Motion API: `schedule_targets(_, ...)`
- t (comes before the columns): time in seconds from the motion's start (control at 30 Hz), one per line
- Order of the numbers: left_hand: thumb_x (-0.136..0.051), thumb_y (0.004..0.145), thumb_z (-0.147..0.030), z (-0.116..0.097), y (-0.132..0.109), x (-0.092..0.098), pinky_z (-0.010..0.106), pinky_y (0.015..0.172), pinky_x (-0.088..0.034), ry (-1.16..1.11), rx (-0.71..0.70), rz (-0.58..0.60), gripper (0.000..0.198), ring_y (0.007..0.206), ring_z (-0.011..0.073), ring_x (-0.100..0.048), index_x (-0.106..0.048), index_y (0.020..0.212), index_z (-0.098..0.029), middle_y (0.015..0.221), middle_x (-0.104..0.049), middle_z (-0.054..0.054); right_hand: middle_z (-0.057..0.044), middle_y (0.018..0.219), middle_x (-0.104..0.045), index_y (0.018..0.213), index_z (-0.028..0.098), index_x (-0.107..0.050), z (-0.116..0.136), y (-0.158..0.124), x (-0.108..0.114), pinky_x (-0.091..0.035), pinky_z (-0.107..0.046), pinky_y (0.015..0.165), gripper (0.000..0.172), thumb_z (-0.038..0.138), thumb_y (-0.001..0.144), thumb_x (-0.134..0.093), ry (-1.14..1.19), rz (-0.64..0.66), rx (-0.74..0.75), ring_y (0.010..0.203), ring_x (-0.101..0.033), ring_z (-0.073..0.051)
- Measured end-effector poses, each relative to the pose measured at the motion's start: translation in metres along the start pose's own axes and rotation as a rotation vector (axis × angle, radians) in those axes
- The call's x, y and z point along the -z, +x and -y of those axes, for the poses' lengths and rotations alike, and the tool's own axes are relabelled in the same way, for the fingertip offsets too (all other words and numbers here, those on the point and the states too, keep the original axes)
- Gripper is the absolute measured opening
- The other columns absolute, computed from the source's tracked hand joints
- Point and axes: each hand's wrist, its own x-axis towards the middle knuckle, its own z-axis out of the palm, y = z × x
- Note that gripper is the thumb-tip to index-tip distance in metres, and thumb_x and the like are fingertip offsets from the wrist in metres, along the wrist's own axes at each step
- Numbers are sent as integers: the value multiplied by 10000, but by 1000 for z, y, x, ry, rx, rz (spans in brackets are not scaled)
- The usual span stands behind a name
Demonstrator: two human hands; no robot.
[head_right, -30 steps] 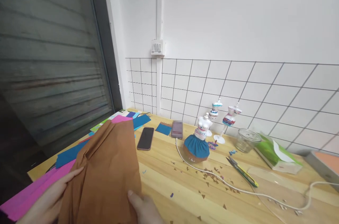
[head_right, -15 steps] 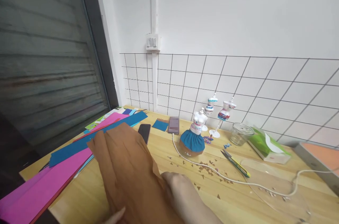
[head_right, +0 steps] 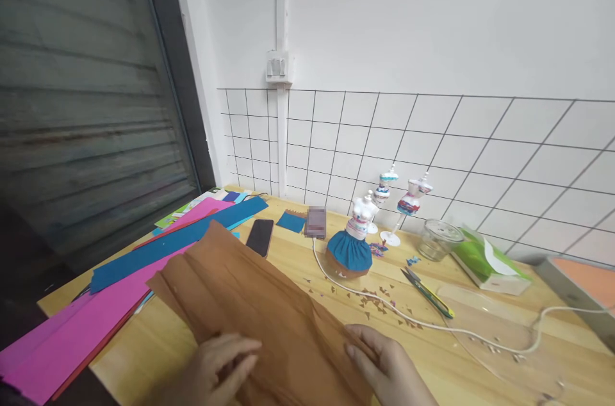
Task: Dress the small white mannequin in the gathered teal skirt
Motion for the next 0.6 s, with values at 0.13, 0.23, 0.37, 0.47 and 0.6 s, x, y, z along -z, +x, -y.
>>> schedule_targets(0.13,-503,838,-371,31,11,32,407,962,-407,371,-260,-85,325,1133,249,-496,-580,1131,-252,1142,-633,62,-69,1012,-703,936,207,-689,-6,-4,3,-476,-281,860,364,490,766,-536,72,-109,-1,989,-617,-250)
schedule_targets(0.23,-556,753,-520,57,15,44,488,1014,-322,497,-272,18,544,1204,301,-424,-497,1238,-281,1236,-579,61,-76,995,-711,912,207,-706,-7,-4,8,-492,-318,851,386,517,727,-570,81,-172,-15,953,-635,-267)
schedule_targets(0.37,-551,720,-566,69,15,41,465,1023,-279,587,-267,71,536,1095,274,-506,-553,1163,-264,1111,-639,65,-75,998,-712,900,216,-719,-3,-3,16,-514,-338,831,398,532,699,-582,120,-190,-59,928,-649,-276)
schedule_targets(0.47,-536,753,-524,65,15,31,412,934,-342,700,-295,31,364,908,224,-561,-646,907,-213,890,-660,51,-73,965,-723,867,221,-728,-1,-1,20,-531,-343,803,399,539,664,-598,116,-217,-86,940,-646,-294)
schedule_targets(0.6,-547,770,-474,61,11,20,366,803,-358,847,-336,40,325,757,200,-548,-610,660,-176,712,-625,29,-86,935,-729,835,210,-727,-3,1,22,-537,-357,780,410,552,652,-591,58,-218,-81,911,-655,-308)
